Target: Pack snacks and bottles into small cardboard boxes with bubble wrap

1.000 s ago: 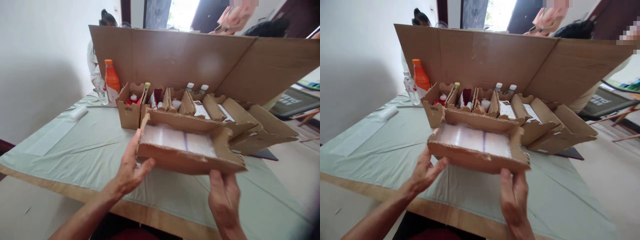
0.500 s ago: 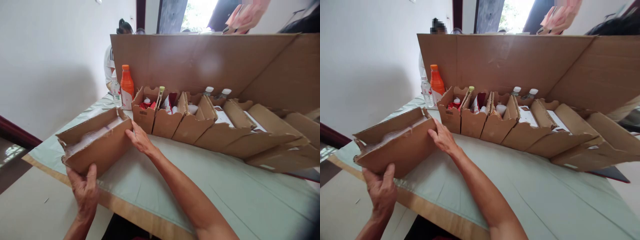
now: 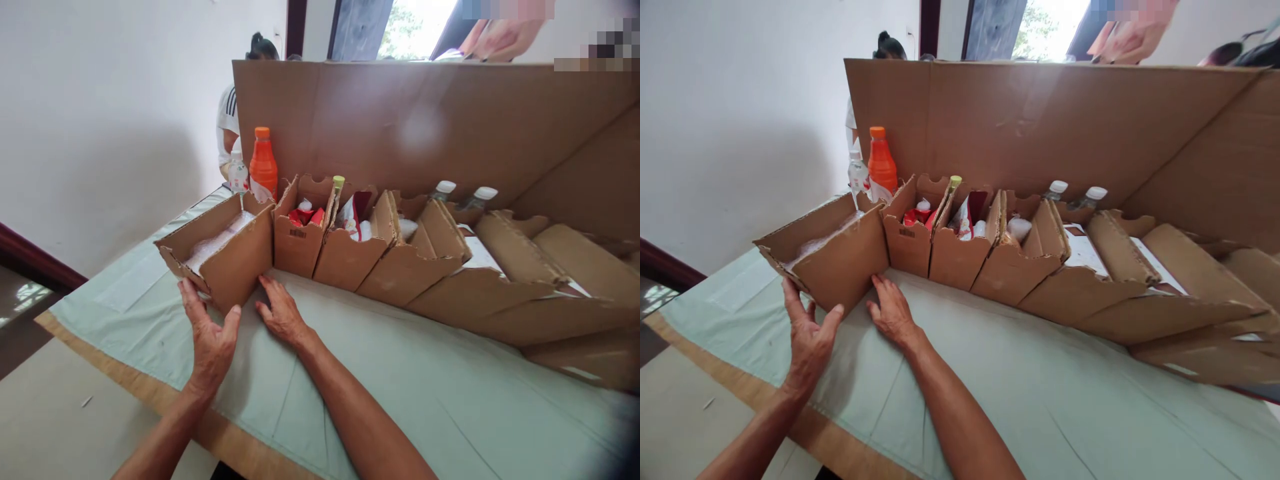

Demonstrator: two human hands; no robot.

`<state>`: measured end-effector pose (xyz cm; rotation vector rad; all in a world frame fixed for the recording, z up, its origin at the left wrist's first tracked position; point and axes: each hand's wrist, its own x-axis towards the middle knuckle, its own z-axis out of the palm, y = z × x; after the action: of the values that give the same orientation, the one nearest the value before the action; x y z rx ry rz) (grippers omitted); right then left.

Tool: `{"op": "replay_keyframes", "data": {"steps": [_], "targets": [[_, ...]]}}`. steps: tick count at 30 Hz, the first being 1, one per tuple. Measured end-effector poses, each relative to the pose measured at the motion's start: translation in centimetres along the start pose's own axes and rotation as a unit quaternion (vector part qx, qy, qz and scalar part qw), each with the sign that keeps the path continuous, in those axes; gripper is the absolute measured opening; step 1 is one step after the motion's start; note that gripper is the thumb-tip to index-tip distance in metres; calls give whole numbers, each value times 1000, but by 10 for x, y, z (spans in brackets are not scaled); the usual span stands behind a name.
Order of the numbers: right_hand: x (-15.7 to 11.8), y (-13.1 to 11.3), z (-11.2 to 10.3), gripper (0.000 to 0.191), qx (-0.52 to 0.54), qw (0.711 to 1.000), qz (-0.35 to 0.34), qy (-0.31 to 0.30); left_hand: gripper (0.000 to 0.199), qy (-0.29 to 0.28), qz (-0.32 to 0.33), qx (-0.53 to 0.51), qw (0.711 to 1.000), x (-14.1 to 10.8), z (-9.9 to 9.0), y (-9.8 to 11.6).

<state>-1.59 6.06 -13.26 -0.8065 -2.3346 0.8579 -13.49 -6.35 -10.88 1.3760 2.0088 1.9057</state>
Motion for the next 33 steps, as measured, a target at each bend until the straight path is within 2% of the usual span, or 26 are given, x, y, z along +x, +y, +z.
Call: {"op": "replay_keyframes", "data": {"steps": [4,7,11,14,17,22,27,30,33], "targets": [[-2,3,2,76,-5,1000,-16,8,104,6,-12,0,1000,2,9,-4],[-1,5,3,60,-18,1000,-9,12,101,-14,-20,-2,1000,7,18,-3],[0,6,3,29,-43,998,20,39,93,-77,-6,-6,997,22,41,-7],[-1,3,1,24,-59,995,42,63,88,-112,10,-24,993,36,58,-18],[-3,0,-1,23,-67,994,49,70,86,-153,24,-34,987,45,65,-32],[1,-3,-4,26,-72,995,53,51,84,-253,30,-1,967,52,60,-47],[-4,-22,-5,15,-93,994,58,8,92,-280,4,-7,960,49,41,-49],[-21,-30,-12,7,-101,993,59,-20,86,-274,-5,24,962,51,32,-53],[-64,-36,-30,8,-58,991,2,-120,82,-303,0,79,950,54,32,-51]]}}
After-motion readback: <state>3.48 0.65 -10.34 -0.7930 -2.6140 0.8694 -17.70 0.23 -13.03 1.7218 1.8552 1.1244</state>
